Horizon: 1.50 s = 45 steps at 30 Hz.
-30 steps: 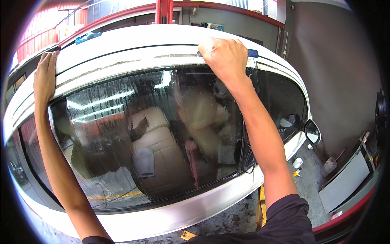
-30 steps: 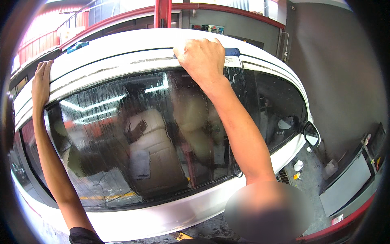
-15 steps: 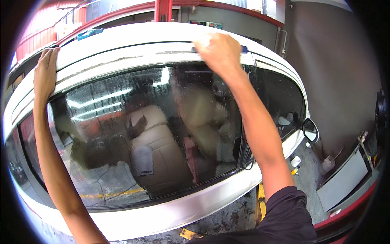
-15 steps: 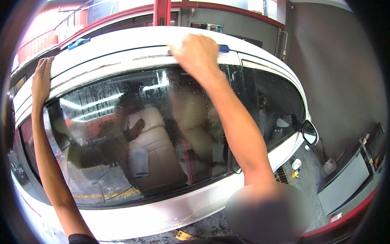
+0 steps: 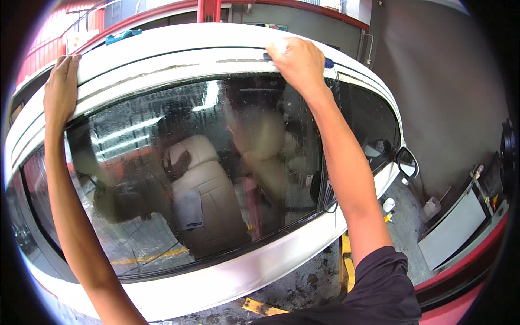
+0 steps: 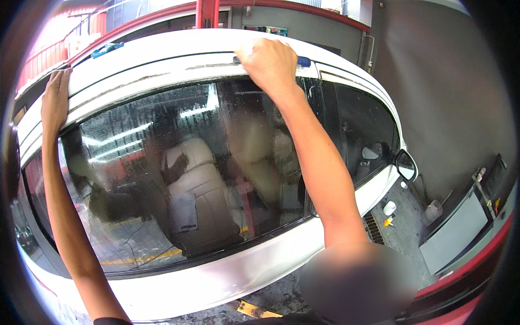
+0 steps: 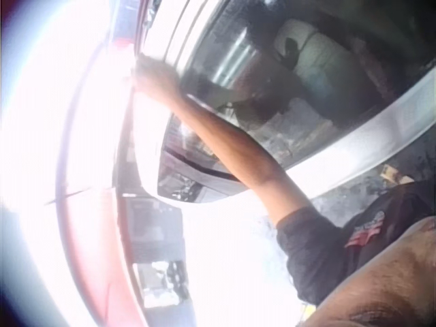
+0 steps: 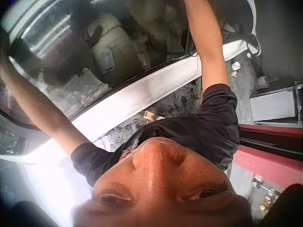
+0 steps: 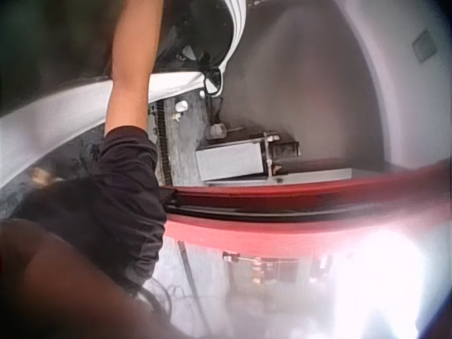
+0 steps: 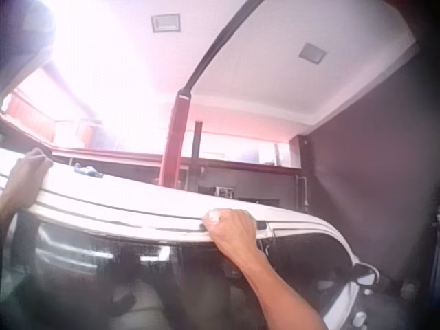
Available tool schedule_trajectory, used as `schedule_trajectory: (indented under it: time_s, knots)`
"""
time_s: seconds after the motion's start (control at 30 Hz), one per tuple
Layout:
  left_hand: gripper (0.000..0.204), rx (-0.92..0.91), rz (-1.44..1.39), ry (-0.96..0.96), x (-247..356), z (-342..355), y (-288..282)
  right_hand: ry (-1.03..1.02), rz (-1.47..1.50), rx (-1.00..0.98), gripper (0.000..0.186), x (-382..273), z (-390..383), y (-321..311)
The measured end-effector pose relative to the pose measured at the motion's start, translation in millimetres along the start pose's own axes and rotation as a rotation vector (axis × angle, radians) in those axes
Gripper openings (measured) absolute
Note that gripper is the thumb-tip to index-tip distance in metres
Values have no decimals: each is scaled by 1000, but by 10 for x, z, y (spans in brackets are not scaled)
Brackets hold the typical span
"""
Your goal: The person uses a squeegee to press a tint film onto the rear window of a white car, working along the top edge and then smoothing the surface to remove bubbles and ensure adhesion.
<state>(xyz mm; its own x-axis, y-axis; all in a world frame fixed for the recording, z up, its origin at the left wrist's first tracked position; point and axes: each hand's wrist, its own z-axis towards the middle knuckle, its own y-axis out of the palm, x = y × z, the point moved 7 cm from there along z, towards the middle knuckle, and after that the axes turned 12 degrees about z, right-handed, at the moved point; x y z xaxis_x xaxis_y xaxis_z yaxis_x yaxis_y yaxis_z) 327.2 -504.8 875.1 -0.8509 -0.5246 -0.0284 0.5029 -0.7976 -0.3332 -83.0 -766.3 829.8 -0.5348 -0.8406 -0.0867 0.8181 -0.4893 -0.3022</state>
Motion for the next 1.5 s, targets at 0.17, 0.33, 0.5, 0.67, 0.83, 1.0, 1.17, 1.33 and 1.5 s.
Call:
schedule_trajectory:
  time_s: [0.17, 0.33, 0.5, 0.67, 0.83, 1.0, 1.17, 1.33, 1.5]
  knots:
    - [50, -7, 120, -42, 221, -47, -91, 100, -108, 2, 43, 183, -40, -63]
    - [50, 8, 172, -53, 237, -31, -96, -20, -154, 40, 39, -83, -98, -65]
    - [49, 10, 210, -43, 220, -50, -3, -58, -142, 44, 40, -253, -105, -26]
    - [49, -8, 212, -62, 83, -12, -43, 118, 76, 39, 50, -271, -144, -193]
    - [50, 11, 211, -30, 111, 33, 21, 275, 372, 4, 35, 338, -505, -508]
    - [51, 1, 197, -24, 1, -2, 29, 454, 718, -259, 28, 265, -844, -578]
    - [48, 54, 254, 62, -43, 67, 89, 213, 660, -252, 34, 365, -870, -677]
    - [40, 6, 154, 258, -185, 49, -93, 419, 838, -618, 26, 373, -493, -654]
    - [40, -137, 61, -23, 2, -148, -149, 321, 572, -824, 24, 594, -164, -338]
